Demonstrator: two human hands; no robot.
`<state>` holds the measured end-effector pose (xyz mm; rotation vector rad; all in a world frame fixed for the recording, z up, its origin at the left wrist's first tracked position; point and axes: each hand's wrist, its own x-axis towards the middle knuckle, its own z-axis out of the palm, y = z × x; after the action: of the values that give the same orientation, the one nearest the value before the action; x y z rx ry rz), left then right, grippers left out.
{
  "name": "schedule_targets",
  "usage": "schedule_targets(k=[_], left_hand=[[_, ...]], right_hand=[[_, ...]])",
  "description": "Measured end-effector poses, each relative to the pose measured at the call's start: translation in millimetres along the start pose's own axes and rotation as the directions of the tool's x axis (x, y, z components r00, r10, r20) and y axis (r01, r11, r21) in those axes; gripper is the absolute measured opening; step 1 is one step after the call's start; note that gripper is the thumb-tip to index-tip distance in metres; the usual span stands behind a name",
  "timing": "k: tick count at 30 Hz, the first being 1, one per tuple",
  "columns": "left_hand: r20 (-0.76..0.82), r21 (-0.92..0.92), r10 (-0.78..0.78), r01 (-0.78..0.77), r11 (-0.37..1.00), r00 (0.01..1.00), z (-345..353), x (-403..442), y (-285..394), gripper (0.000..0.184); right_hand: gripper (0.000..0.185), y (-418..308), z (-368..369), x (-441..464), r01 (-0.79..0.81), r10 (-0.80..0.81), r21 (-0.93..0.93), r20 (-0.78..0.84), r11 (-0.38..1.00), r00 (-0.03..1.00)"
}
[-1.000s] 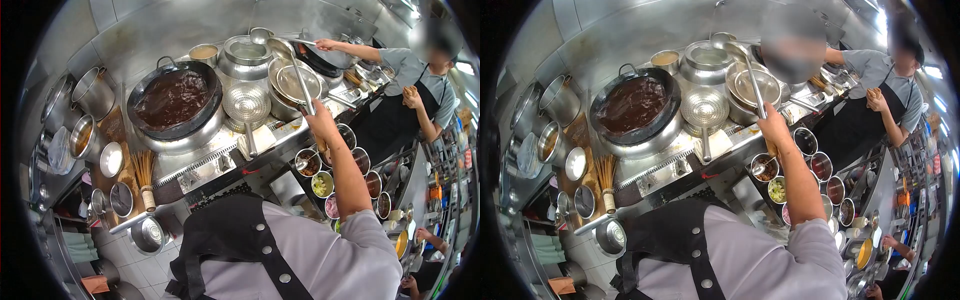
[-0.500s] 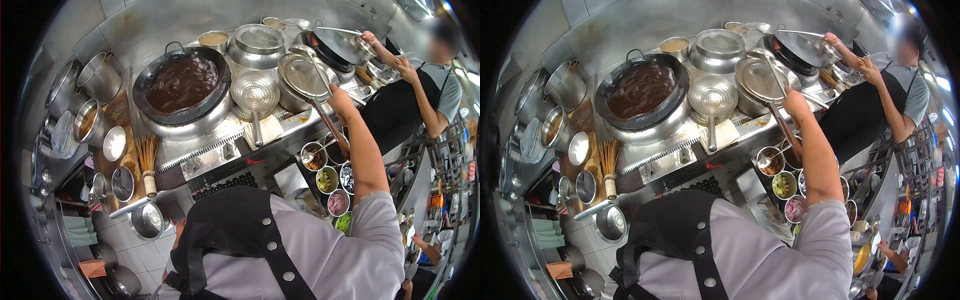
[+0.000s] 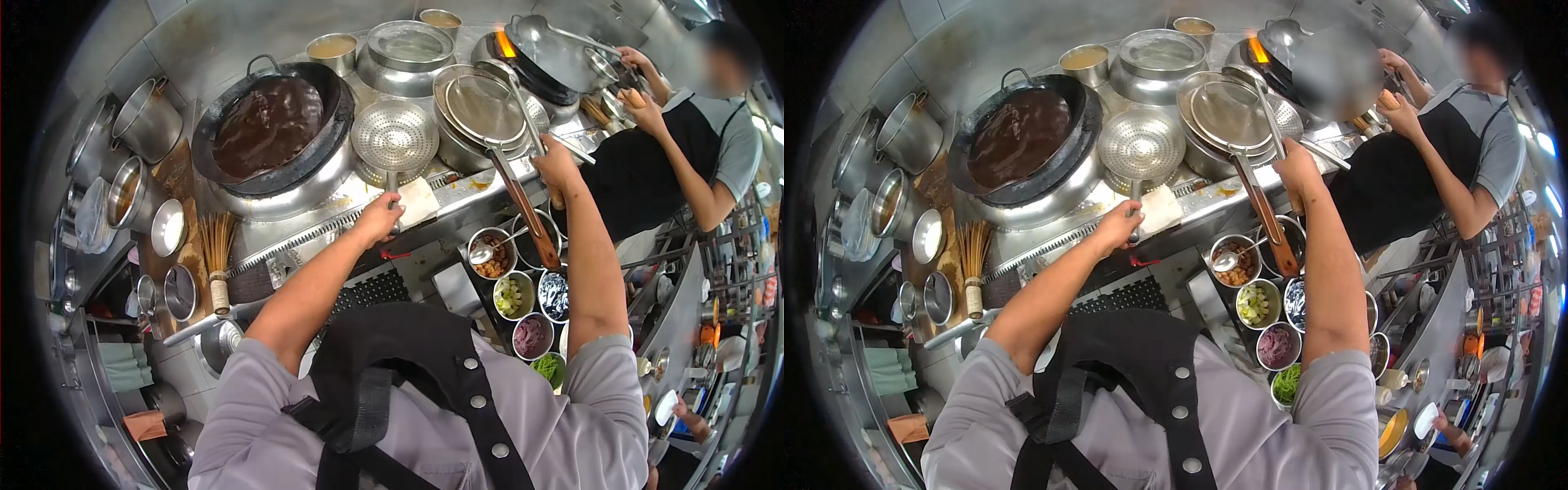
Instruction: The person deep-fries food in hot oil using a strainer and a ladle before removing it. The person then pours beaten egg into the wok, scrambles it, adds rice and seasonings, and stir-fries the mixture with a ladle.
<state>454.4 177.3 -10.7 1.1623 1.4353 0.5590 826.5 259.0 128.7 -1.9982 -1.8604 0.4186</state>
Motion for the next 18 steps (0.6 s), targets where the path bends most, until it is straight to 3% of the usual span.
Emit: schedule_targets(k=[3, 4, 7, 9, 10, 11, 14, 16, 18], left_hand=[[-0.024, 0.033, 0.106, -0.105, 0.994, 0.994, 26.0, -0.3, -12.0, 0.027], [-0.021, -0.079, 0.078, -0.08, 0.994, 0.997, 33.7, -11.5, -7.7, 0.021], [-0.061, -0.119, 0.015, -0.022, 0.993, 0.998, 38.9, -24.1, -0.5, 0.022], [-0.041, -0.142, -0.019, 0.013, 0.99, 0.999, 41.8, -25.4, 2.7, 0.022], [-0.064, -0.152, -0.015, 0.005, 0.988, 0.998, 45.6, -24.0, 2.9, 0.021], [-0.088, -0.164, -0.011, -0.003, 0.987, 0.996, 47.9, -22.4, 3.1, 0.019], [-0.046, -0.185, -0.024, 0.015, 0.983, 0.999, 44.3, -25.0, 6.8, 0.019], [-0.052, -0.172, -0.024, 0.015, 0.985, 0.998, 44.6, -21.9, 3.9, 0.019], [-0.055, -0.161, -0.016, 0.007, 0.987, 0.998, 44.5, -17.3, 0.5, 0.019]], right_hand=[[0.061, 15.5, 4.1, 3.1, -0.018, 0.017, 0.029, 0.021, 0.999, 1.0], [0.062, 6.6, 2.8, -9.3, -0.009, 0.008, 0.054, 0.024, 0.998, 1.0], [0.068, 6.1, 9.0, -19.4, 0.021, -0.021, 0.128, 0.004, 0.992, 1.0], [0.071, 2.8, 14.2, -24.3, -0.068, 0.055, 0.194, 0.072, 0.979, 0.996], [0.071, 3.8, 24.9, -26.1, 0.127, -0.118, 0.135, -0.073, 0.983, 0.99], [0.07, 3.8, 26.1, -29.5, -0.042, 0.038, 0.21, 0.024, 0.977, 0.999], [0.069, 15.4, 34.7, -23.5, -0.049, 0.044, 0.24, 0.024, 0.97, 0.999], [0.069, 14.6, 30.2, -22.5, 0.103, -0.094, 0.114, -0.082, 0.988, 0.992], [0.07, 5.7, 12.8, -24.2, 0.013, -0.011, 0.161, -0.013, 0.987, 1.0]])
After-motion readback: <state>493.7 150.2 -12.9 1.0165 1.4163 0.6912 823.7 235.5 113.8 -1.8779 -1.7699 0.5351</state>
